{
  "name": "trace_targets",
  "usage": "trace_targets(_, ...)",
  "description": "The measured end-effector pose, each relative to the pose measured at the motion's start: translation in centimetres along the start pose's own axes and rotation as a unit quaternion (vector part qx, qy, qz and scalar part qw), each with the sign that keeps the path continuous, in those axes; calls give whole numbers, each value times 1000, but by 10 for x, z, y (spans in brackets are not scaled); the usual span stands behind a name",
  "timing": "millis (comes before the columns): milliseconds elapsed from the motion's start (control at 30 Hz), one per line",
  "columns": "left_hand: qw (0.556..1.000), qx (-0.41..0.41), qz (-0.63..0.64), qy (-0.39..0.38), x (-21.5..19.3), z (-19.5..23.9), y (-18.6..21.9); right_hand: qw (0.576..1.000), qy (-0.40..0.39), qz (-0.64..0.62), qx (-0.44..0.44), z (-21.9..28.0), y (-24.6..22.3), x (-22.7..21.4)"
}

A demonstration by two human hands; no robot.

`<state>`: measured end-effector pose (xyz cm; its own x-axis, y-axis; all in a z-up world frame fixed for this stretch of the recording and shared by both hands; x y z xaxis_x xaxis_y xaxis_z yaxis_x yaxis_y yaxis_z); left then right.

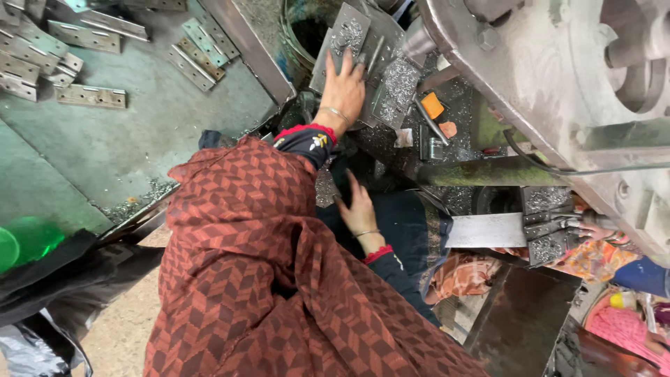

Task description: The person picks up metal hinges from a pile, positions them one by one into a machine fixture to drill holes into them, and removes them.

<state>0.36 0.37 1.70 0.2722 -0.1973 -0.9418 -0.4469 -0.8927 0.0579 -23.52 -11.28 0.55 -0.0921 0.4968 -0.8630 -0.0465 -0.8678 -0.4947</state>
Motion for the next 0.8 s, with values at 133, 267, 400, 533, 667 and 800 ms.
trace_targets(133, 999, 13, 1, -35, -1, 7, 6, 999, -6, 4, -34, -11, -3, -38)
trace_targets(267, 999, -15, 30, -3, 10, -8, 1, 997, -19, 70, -34, -21, -14, -53)
trace_targets(400, 999, -17, 34, -25, 13, -16, 2, 997, -29, 70, 26, 2, -7, -9)
trace_targets(533, 999, -9, 29, -10, 11, -18, 3, 999, -9, 35, 31, 7, 12, 13)
trace_targets(667, 998, 10, 15, -53, 8, -17, -1, 1000, 1, -14, -21, -3, 13, -13)
trace_targets(800, 999, 34, -1, -16, -3, -3, 6, 998, -17, 23, -59, -16, -2, -50)
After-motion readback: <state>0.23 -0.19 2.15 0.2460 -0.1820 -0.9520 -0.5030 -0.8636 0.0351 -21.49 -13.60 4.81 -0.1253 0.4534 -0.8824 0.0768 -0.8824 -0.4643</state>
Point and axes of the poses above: each hand's wrist, its own z-axis away from the middle knuckle, its own x-axis out of the palm, y = z × x, the point moved 1 cm from there along -z, towards the middle knuckle, and after that the axes turned 4 degrees about x, right-handed, at the moved point
